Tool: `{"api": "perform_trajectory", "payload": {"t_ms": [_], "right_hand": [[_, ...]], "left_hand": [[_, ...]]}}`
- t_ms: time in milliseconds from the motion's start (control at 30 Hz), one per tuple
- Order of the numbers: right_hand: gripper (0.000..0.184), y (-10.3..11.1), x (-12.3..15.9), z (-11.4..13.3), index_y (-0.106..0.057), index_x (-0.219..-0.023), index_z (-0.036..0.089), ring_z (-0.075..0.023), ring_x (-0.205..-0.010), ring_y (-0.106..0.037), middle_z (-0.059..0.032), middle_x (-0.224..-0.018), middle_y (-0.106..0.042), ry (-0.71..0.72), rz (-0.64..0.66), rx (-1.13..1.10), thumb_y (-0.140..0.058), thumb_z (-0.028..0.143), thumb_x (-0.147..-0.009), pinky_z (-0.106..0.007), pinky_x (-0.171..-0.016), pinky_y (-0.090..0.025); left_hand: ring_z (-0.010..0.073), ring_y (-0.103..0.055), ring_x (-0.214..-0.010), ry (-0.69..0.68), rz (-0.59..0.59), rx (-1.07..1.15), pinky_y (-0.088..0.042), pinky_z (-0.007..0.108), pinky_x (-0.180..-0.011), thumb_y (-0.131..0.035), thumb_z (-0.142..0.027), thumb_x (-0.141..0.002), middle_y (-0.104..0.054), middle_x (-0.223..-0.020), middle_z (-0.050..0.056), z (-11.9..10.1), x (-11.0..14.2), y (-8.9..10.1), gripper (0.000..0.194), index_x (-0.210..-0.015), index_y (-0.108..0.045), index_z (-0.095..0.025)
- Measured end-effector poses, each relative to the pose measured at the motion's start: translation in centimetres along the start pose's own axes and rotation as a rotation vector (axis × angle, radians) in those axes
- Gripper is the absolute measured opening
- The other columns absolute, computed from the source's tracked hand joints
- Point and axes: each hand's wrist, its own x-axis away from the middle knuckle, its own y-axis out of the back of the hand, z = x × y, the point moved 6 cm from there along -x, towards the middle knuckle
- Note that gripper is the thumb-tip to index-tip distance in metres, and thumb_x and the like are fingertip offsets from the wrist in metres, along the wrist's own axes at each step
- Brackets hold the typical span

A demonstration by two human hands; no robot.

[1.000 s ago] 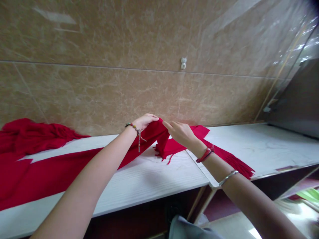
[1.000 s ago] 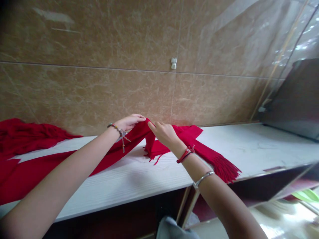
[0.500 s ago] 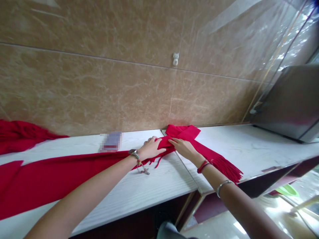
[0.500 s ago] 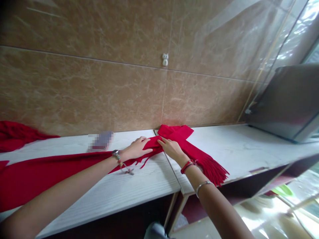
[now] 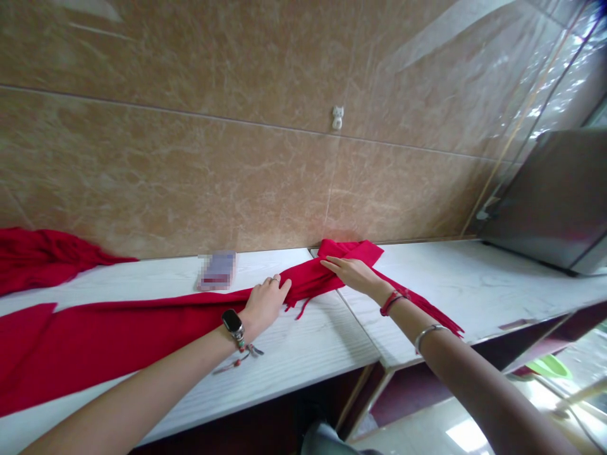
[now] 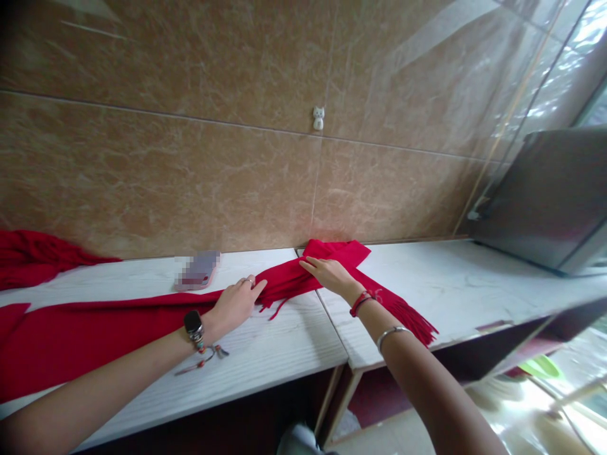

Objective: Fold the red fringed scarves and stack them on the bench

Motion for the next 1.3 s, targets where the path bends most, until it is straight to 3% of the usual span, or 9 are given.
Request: {"api": "perform_trajectory", "payload": {"t_ms": [100, 333, 567, 700, 833, 967, 1033, 1100, 1300], "right_hand": [[0.048, -0.4, 0.1, 0.4, -0.045, -0.13, 0.016, -0.0211, -0.093, -0.062, -0.0134, -0.129, -0.051, 0.034, 0.017, -0.027, -0.037, 0.004, -0.084, -0.028, -0.071, -0.052], [0.048, -1.4, 0.4, 1.8, -0.048, -0.125, 0.014, -0.0173, -0.096, -0.062, -0.0128, -0.119, -0.059, 0.002, 0.051, -0.202, -0.039, 0.001, -0.08, -0.025, -0.079, -0.051], [0.044, 2.2, 1.2, 5.2, -0.049, -0.125, 0.017, -0.0155, -0.095, -0.061, -0.0106, -0.118, -0.059, 0.085, 0.019, -0.3, -0.04, 0.005, -0.083, -0.024, -0.079, -0.05], [0.042, 3.6, 0.9, 6.1, -0.048, -0.125, 0.018, -0.0181, -0.092, -0.061, -0.0113, -0.121, -0.056, 0.127, 0.022, -0.131, -0.043, 0.009, -0.085, -0.029, -0.077, -0.05], [0.029, 4.1, 0.4, 6.5, -0.057, -0.113, 0.017, -0.0204, -0.096, -0.058, -0.0122, -0.11, -0.062, 0.144, -0.059, -0.068, -0.045, 0.013, -0.087, -0.032, -0.082, -0.047], [0.025, 4.2, 0.1, 5.4, -0.059, -0.106, 0.012, -0.0209, -0.09, -0.06, -0.0131, -0.099, -0.066, 0.031, -0.098, -0.072, -0.041, 0.013, -0.089, -0.032, -0.078, -0.048], [0.027, 4.2, 0.2, 4.7, -0.056, -0.111, 0.009, -0.0226, -0.093, -0.06, -0.016, -0.106, -0.064, -0.025, -0.139, -0.065, -0.041, 0.011, -0.088, -0.034, -0.079, -0.048], [0.033, 3.8, 0.6, 4.3, -0.052, -0.118, 0.009, -0.0242, -0.1, -0.058, -0.018, -0.116, -0.059, -0.056, -0.167, -0.062, -0.041, 0.007, -0.086, -0.036, -0.082, -0.048], [0.047, 0.8, 2.8, 4.8, -0.048, -0.125, 0.009, -0.0232, -0.115, -0.05, -0.016, -0.125, -0.053, -0.081, -0.093, -0.203, -0.038, -0.001, -0.08, -0.035, -0.092, -0.045]], "left_hand": [[0.0273, -0.055, -0.098, 0.009, 0.0, -0.013, -0.049, 0.038, -0.076, -0.052, -0.014, -0.081, -0.05, -0.117, 0.017, 0.0, 0.1, -0.1, 0.055, -0.133, -0.035, -0.012], [0.0233, -0.056, -0.098, -0.076, 0.013, -0.13, -0.051, 0.031, -0.071, -0.038, 0.003, -0.082, -0.053, -0.115, 0.016, 0.3, 0.3, -0.8, 0.046, -0.125, -0.044, -0.011], [0.0197, -0.056, -0.1, -0.17, 0.063, -0.138, -0.05, 0.029, -0.075, -0.037, 0.006, -0.08, -0.055, -0.115, 0.012, 3.0, 3.5, -0.1, 0.054, -0.128, -0.042, -0.018], [0.0209, -0.058, -0.098, -0.105, 0.051, -0.115, -0.05, 0.03, -0.075, -0.039, 0.001, -0.079, -0.054, -0.117, 0.014, 3.4, 3.9, -0.2, 0.058, -0.135, -0.033, -0.016], [0.0187, -0.057, -0.104, -0.054, 0.036, -0.028, -0.049, 0.029, -0.08, -0.03, 0.007, -0.077, -0.052, -0.124, 0.014, 3.8, 3.8, -0.6, 0.06, -0.131, -0.037, -0.015], [0.0161, -0.049, -0.116, -0.092, -0.043, 0.001, -0.041, 0.028, -0.093, -0.028, 0.008, -0.077, -0.049, -0.129, 0.013, 4.9, 2.2, 2.4, 0.056, -0.127, -0.042, -0.011], [0.0178, -0.041, -0.123, -0.111, -0.13, -0.02, -0.036, 0.031, -0.098, -0.029, 0.005, -0.08, -0.045, -0.132, 0.015, 5.2, 1.0, 4.4, 0.051, -0.126, -0.043, -0.011], [0.0198, -0.035, -0.128, -0.154, -0.175, -0.035, -0.033, 0.034, -0.101, -0.032, 0.002, -0.083, -0.041, -0.136, 0.014, 4.8, 0.1, 5.0, 0.048, -0.127, -0.043, -0.012], [0.0198, -0.033, -0.129, -0.272, -0.003, 0.05, -0.032, 0.032, -0.102, -0.037, 0.005, -0.076, -0.035, -0.14, 0.014, 2.0, 0.8, -0.9, 0.061, -0.134, -0.036, -0.014]]}}
